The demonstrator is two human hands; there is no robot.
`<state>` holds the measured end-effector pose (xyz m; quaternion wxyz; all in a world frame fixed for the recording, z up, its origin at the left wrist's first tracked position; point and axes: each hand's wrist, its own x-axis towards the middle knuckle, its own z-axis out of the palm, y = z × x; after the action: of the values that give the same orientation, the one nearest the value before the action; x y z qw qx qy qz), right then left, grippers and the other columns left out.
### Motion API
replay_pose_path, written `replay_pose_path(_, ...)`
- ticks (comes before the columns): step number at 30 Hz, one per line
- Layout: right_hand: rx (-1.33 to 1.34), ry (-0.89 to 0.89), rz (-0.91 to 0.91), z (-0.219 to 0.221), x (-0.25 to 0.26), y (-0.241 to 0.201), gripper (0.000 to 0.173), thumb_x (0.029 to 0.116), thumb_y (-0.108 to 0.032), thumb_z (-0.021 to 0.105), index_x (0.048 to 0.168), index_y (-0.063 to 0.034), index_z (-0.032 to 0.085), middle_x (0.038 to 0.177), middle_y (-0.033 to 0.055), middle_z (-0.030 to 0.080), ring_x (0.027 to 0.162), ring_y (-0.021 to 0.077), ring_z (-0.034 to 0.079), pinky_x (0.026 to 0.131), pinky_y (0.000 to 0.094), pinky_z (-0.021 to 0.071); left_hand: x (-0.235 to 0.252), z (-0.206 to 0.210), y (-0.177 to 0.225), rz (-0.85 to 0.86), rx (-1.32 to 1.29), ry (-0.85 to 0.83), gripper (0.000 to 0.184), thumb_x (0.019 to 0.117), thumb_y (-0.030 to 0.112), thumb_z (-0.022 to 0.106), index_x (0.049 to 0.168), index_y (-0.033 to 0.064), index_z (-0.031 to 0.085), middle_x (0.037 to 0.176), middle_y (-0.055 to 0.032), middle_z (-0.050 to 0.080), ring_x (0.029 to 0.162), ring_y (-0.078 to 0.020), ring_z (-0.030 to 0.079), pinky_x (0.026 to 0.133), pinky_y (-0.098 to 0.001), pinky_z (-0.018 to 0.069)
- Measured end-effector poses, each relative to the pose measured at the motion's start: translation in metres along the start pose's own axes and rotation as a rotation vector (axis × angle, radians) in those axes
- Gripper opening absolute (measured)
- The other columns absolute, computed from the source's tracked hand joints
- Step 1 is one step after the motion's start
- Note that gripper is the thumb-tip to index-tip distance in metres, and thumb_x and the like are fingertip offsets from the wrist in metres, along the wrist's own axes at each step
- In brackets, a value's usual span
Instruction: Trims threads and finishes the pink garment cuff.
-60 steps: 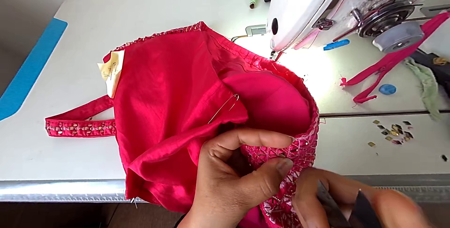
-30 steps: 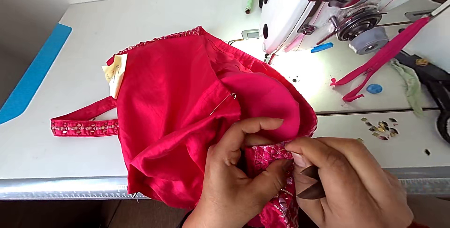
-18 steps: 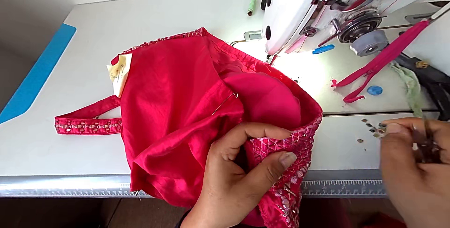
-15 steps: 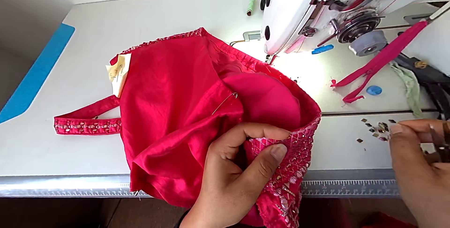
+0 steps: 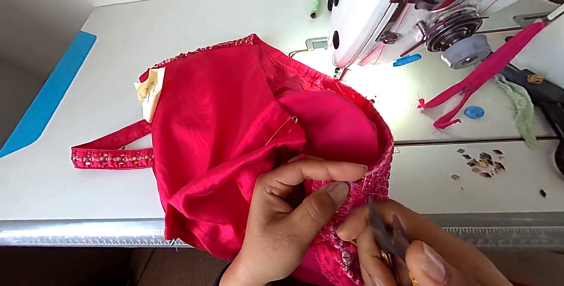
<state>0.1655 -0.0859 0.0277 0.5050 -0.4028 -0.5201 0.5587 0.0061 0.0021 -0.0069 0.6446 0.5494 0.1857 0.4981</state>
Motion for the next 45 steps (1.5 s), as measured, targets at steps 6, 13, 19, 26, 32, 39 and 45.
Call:
replay_pose_path(6, 0.136, -0.029, 0.071, -0.0023, 0.003, 0.0031, 0.045, 0.1123, -0.042, 0.032, 0.117, -0.0072, 0.06, 0.07, -0.0098, 0.049, 0.055, -0.0054, 0.044, 0.046, 0.0124, 0.0364, -0.0002, -0.0017, 0.0012, -0.045, -0.094, -0.035, 0.019, 0.1013, 0.011, 0.061, 0.113, 0.006, 0.076, 0.095, -0.002, 0.074, 0.076, 0.0014, 0.065, 0.07, -0.0148, 0.0555)
replay_pose_path(13, 0.177, -0.038, 0.126, -0.003, 0.0032, 0.0006, 0.038, 0.1124, -0.038, 0.035, 0.114, -0.01, 0.06, 0.069, -0.0118, 0.047, 0.053, -0.0066, 0.042, 0.043, 0.0114, 0.0349, -0.0006, -0.0026, 0.0013, -0.07, -0.122, -0.039, 0.018, 0.1013, 0.011, 0.062, 0.112, 0.0065, 0.076, 0.095, -0.0029, 0.074, 0.078, -0.0002, 0.067, 0.072, -0.0165, 0.0568)
replay_pose_path(19, 0.212, -0.026, 0.133, -0.0027, 0.0034, 0.0002, 0.036, 0.1123, -0.036, 0.035, 0.115, -0.0103, 0.061, 0.069, -0.0121, 0.048, 0.052, -0.0062, 0.043, 0.042, 0.0116, 0.0352, -0.0002, -0.0022, 0.0011, -0.06, -0.106, -0.036, 0.018, 0.1015, 0.011, 0.061, 0.112, 0.0065, 0.076, 0.097, -0.0025, 0.075, 0.082, -0.0001, 0.068, 0.075, -0.0164, 0.0567)
replay_pose_path(26, 0.232, -0.027, 0.135, -0.0033, 0.0024, 0.0007, 0.035, 0.1125, -0.035, 0.035, 0.116, -0.0105, 0.06, 0.07, -0.012, 0.049, 0.051, -0.0064, 0.043, 0.041, 0.0113, 0.0346, -0.0004, -0.0014, 0.0012, -0.061, -0.099, -0.033, 0.018, 0.101, 0.01, 0.062, 0.112, 0.0058, 0.075, 0.095, -0.0034, 0.075, 0.078, -0.0001, 0.067, 0.071, -0.0164, 0.0568)
replay_pose_path(32, 0.204, 0.006, 0.117, -0.0022, 0.0022, 0.001, 0.036, 0.1119, -0.037, 0.037, 0.113, -0.0104, 0.061, 0.069, -0.013, 0.048, 0.053, -0.0078, 0.042, 0.044, 0.0102, 0.0342, 0.0, -0.0003, 0.0008, -0.032, -0.045, -0.046, 0.02, 0.1019, 0.009, 0.06, 0.115, 0.0054, 0.075, 0.095, -0.0025, 0.075, 0.081, 0.0001, 0.067, 0.074, -0.0164, 0.0564)
replay_pose_path(39, 0.252, 0.026, 0.127, 0.0, 0.0032, -0.0001, 0.036, 0.1123, -0.035, 0.036, 0.112, -0.0108, 0.062, 0.068, -0.0132, 0.047, 0.052, -0.007, 0.042, 0.043, 0.0108, 0.0342, -0.0013, 0.0011, 0.0007, -0.032, -0.049, -0.022, 0.02, 0.1017, 0.01, 0.061, 0.115, 0.0053, 0.075, 0.096, -0.0022, 0.075, 0.077, 0.0015, 0.066, 0.072, -0.0151, 0.0556)
replay_pose_path(45, 0.227, -0.001, 0.134, -0.0022, 0.0027, -0.0005, 0.034, 0.1123, -0.034, 0.035, 0.114, -0.0108, 0.061, 0.068, -0.013, 0.047, 0.051, -0.0073, 0.041, 0.043, 0.0105, 0.0333, -0.0013, 0.0005, 0.0011, -0.045, -0.068, -0.023, 0.02, 0.1015, 0.01, 0.062, 0.116, 0.0064, 0.075, 0.094, -0.0022, 0.074, 0.076, 0.001, 0.066, 0.071, -0.0155, 0.0561)
